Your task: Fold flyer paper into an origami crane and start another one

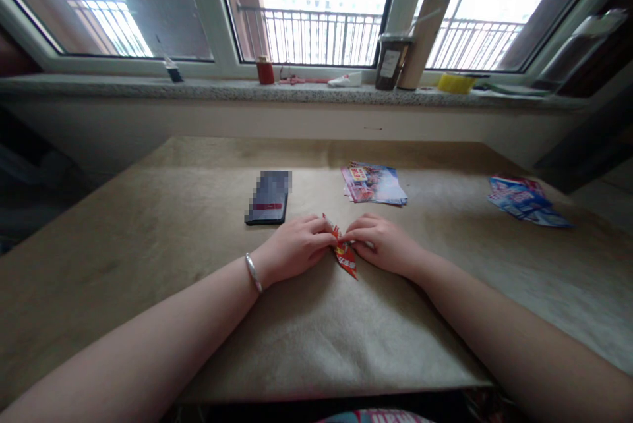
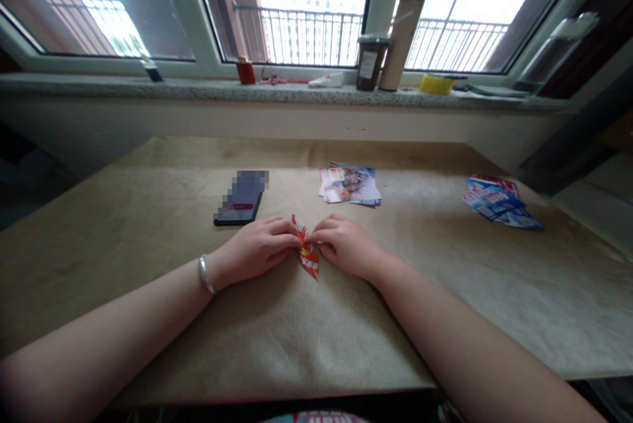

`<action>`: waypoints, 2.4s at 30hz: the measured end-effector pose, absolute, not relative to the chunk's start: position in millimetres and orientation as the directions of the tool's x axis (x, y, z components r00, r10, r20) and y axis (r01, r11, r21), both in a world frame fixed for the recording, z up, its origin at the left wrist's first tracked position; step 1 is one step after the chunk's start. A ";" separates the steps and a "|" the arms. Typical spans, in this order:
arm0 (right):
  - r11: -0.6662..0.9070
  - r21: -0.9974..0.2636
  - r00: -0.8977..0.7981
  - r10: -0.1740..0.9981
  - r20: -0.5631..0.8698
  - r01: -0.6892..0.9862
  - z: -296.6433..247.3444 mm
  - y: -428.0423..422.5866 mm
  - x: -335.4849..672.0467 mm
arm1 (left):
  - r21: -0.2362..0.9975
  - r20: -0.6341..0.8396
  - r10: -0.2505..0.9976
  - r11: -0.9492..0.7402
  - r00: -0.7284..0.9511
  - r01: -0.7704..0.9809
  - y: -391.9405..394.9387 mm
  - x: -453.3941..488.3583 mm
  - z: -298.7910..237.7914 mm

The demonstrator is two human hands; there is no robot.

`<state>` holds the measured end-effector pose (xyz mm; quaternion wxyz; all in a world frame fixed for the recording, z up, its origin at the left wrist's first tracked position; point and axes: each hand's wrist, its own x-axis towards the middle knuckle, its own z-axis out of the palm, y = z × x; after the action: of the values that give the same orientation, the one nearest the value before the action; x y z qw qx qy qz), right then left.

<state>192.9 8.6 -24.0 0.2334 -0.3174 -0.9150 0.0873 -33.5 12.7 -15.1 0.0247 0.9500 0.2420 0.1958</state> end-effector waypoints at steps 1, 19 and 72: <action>0.780 -0.302 -0.687 0.626 0.370 0.548 -23.5 8.4 192.8 | 0.163 0.360 0.489 -0.871 0.795 0.463 13.6 -33.9 -15.6; 0.789 0.125 -0.763 0.522 0.382 0.602 -15.1 -1.5 181.6 | 0.197 0.307 0.574 -0.819 0.759 0.539 16.0 -30.9 -15.4; 0.711 -0.151 -0.624 0.684 0.379 0.687 -20.3 -2.5 173.8 | 0.077 0.341 0.540 -0.832 0.769 0.550 10.3 -22.8 -11.0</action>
<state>173.8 -2.5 -20.3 0.2084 -0.3804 -0.9010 -0.0044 -22.8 10.3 -11.0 -0.0134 0.9404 0.2899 0.1771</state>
